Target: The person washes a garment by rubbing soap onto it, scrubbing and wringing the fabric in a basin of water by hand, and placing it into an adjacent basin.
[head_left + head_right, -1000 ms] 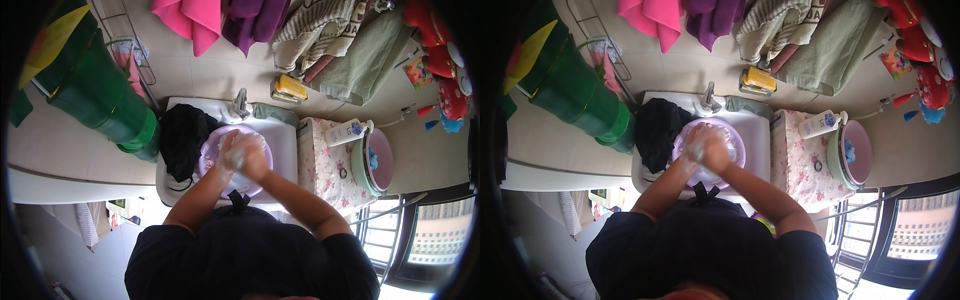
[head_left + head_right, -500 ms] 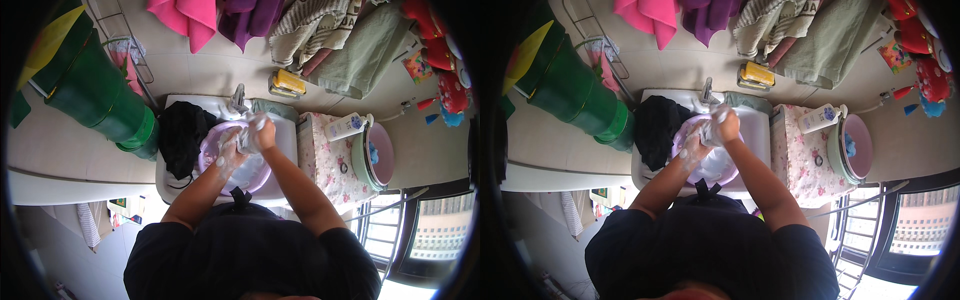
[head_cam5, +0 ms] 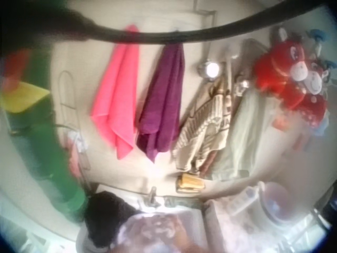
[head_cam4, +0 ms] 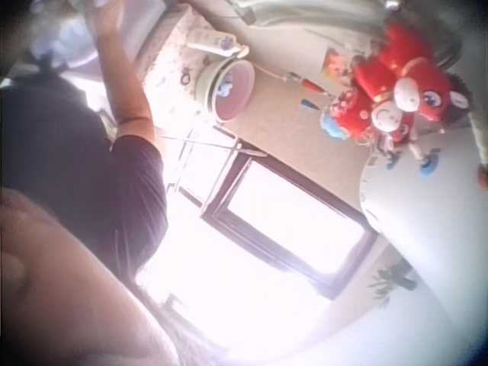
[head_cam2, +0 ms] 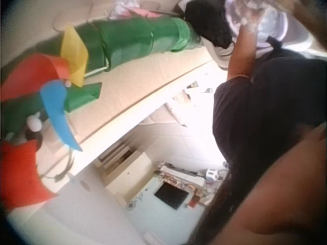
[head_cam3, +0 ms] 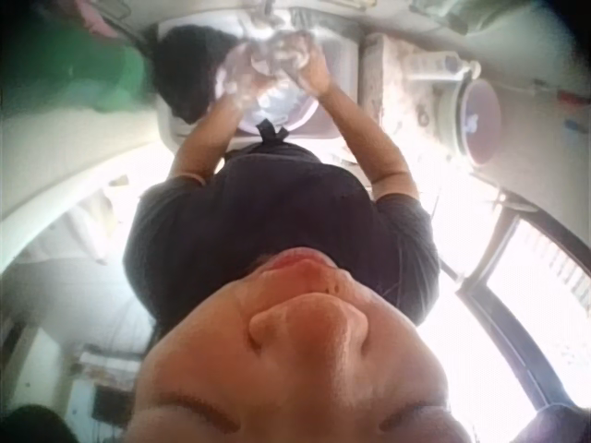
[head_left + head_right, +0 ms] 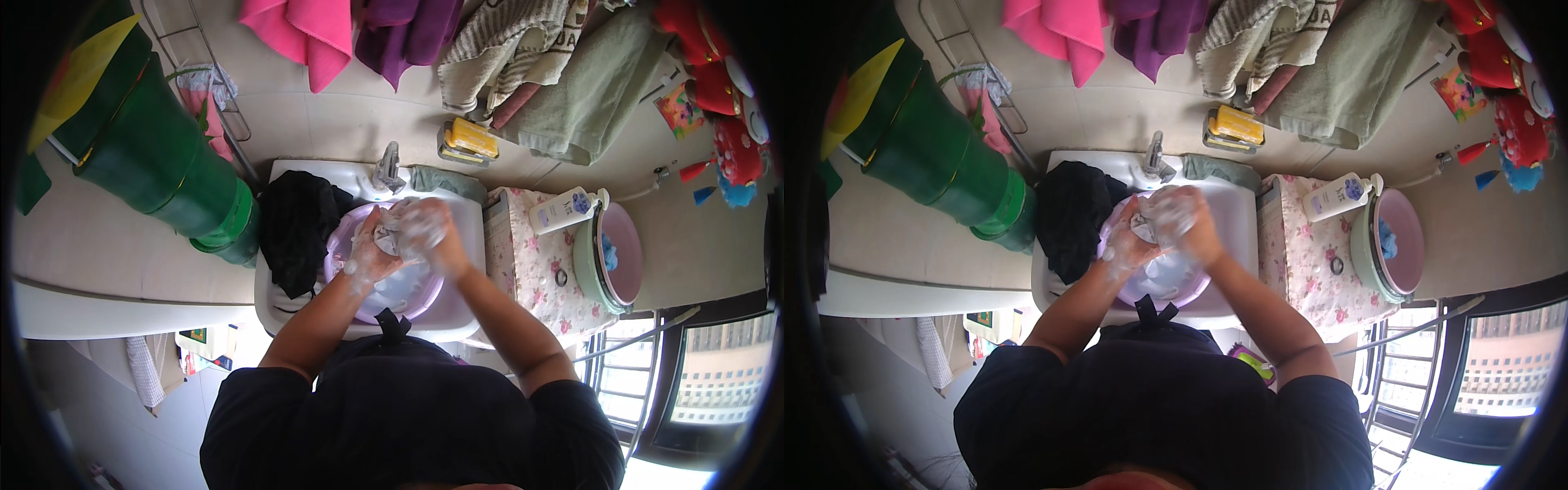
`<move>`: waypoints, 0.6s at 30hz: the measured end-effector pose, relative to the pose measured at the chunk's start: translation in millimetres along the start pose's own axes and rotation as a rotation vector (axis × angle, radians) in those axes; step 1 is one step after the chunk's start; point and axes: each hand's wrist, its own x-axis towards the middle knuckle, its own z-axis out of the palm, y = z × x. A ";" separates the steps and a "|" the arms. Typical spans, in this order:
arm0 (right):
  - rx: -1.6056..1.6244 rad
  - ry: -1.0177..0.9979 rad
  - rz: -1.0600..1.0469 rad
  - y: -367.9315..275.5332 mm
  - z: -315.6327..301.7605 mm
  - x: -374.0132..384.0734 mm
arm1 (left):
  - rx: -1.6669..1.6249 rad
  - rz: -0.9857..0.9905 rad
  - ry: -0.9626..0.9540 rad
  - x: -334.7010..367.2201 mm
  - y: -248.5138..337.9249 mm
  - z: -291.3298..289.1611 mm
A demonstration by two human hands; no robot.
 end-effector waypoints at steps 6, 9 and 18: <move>-0.832 0.289 -0.092 9.2 12.2 34.8 | 0.345 0.226 0.115 25.9 -14.1 -25.8; -0.876 0.250 -0.353 11.3 -1.6 34.6 | 0.348 0.177 -0.181 18.1 -13.2 -12.2; -1.029 0.403 -0.164 20.5 1.8 43.0 | 0.319 0.105 0.151 33.9 -13.0 -60.1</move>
